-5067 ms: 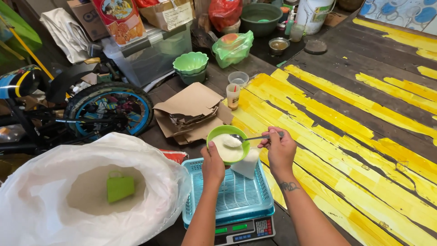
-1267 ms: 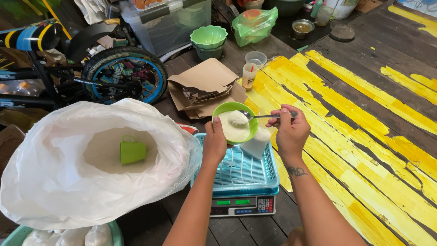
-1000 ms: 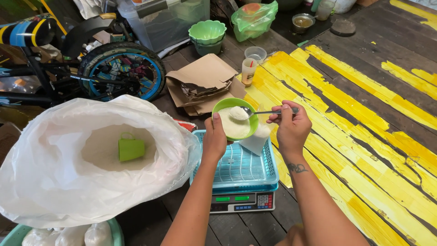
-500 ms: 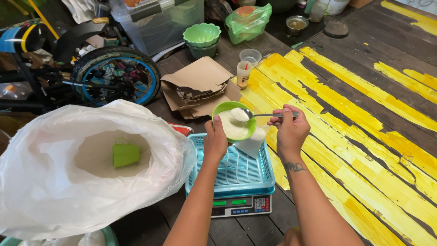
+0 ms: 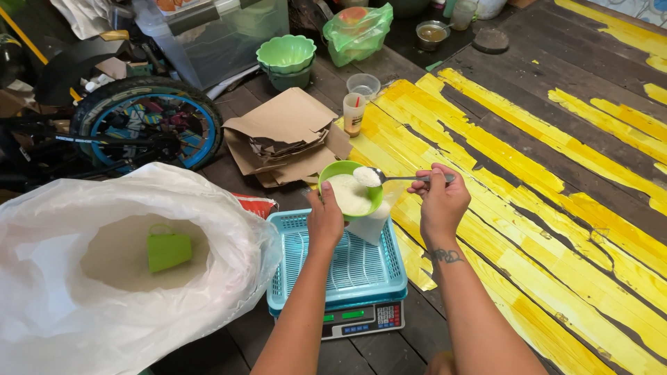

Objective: Packaging sugar from a large sack into smaller plastic bags using a scoop, spoon, and digital scale.

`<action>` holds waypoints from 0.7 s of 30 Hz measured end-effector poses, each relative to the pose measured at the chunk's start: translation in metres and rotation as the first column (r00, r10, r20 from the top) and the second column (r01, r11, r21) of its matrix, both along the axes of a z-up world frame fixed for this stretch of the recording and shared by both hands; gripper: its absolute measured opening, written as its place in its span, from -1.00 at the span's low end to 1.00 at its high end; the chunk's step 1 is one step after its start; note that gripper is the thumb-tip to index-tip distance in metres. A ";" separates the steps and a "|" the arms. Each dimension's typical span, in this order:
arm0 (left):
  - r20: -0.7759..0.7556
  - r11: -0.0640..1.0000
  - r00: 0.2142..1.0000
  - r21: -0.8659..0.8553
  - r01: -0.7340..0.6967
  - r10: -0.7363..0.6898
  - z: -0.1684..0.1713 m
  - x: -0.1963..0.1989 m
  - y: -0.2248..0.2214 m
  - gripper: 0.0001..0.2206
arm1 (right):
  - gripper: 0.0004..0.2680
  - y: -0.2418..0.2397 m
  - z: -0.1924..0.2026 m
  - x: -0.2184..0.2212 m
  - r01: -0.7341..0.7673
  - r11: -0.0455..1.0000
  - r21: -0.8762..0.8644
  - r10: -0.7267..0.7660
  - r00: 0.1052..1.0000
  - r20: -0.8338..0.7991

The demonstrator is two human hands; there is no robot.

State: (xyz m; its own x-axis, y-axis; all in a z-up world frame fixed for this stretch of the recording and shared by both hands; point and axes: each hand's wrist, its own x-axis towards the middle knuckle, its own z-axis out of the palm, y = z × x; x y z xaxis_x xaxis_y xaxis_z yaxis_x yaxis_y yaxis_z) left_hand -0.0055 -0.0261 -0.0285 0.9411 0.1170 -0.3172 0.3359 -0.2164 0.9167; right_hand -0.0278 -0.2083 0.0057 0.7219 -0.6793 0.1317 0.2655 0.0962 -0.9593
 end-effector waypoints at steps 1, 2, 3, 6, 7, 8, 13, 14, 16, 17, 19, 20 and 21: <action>-0.003 1.000 1.000 -0.001 0.001 -0.001 -0.001 0.001 0.000 -0.28 | -0.86 -0.002 0.001 0.000 0.001 1.000 -0.001 -0.001 1.000 -0.003; -0.004 1.000 1.000 0.001 -0.002 0.002 -0.001 0.002 -0.001 -0.28 | -0.86 -0.003 0.002 0.000 0.009 1.000 0.005 -0.009 1.000 0.005; -0.005 1.000 1.000 0.002 -0.006 0.006 -0.002 0.002 -0.001 -0.28 | -0.86 -0.005 0.004 0.000 0.016 1.000 0.011 -0.016 1.000 0.013; -0.009 1.000 1.000 0.006 -0.007 0.007 -0.007 0.004 0.003 -0.27 | -0.86 -0.018 -0.005 0.002 0.034 0.999 -0.004 -0.034 0.999 0.021; -0.010 1.000 1.000 0.006 -0.007 0.007 -0.008 0.004 0.006 -0.27 | -0.86 -0.021 -0.007 0.003 0.034 0.999 -0.003 -0.034 0.999 0.020; -0.007 1.000 1.000 0.008 -0.007 0.007 -0.009 0.003 0.009 -0.27 | -0.86 -0.024 -0.009 0.003 0.049 0.999 -0.007 -0.049 0.999 0.016; -0.008 0.999 0.999 0.013 -0.046 0.046 -0.005 0.001 0.021 -0.27 | -0.87 -0.034 -0.022 0.005 0.075 0.995 -0.066 -0.076 0.997 -0.019; -0.003 0.998 0.998 0.014 -0.055 0.055 -0.006 0.002 0.023 -0.27 | -0.87 -0.035 -0.026 0.006 0.084 0.993 -0.083 -0.086 0.996 -0.023; 0.003 0.998 0.998 0.014 -0.067 0.067 -0.003 0.002 0.027 -0.27 | -0.87 -0.035 -0.032 0.008 0.090 0.991 -0.099 -0.093 0.995 -0.026; 0.005 0.997 0.997 0.002 -0.075 0.075 0.000 0.002 0.028 -0.26 | -0.87 -0.034 -0.034 0.009 0.087 0.988 -0.126 -0.093 0.995 -0.036; 0.008 0.997 0.997 -0.009 -0.082 0.082 0.003 0.002 0.030 -0.25 | -0.88 -0.031 -0.039 0.011 0.085 0.985 -0.153 -0.093 0.995 -0.046; 0.022 0.996 0.996 -0.030 -0.082 0.083 0.003 0.002 0.030 -0.25 | -0.88 -0.029 -0.041 0.011 0.023 0.969 -0.246 -0.038 0.998 -0.058; 0.035 0.995 0.996 -0.050 -0.082 0.084 0.003 0.002 0.031 -0.26 | -0.88 -0.027 -0.043 0.010 -0.041 0.941 -0.336 0.016 0.997 -0.075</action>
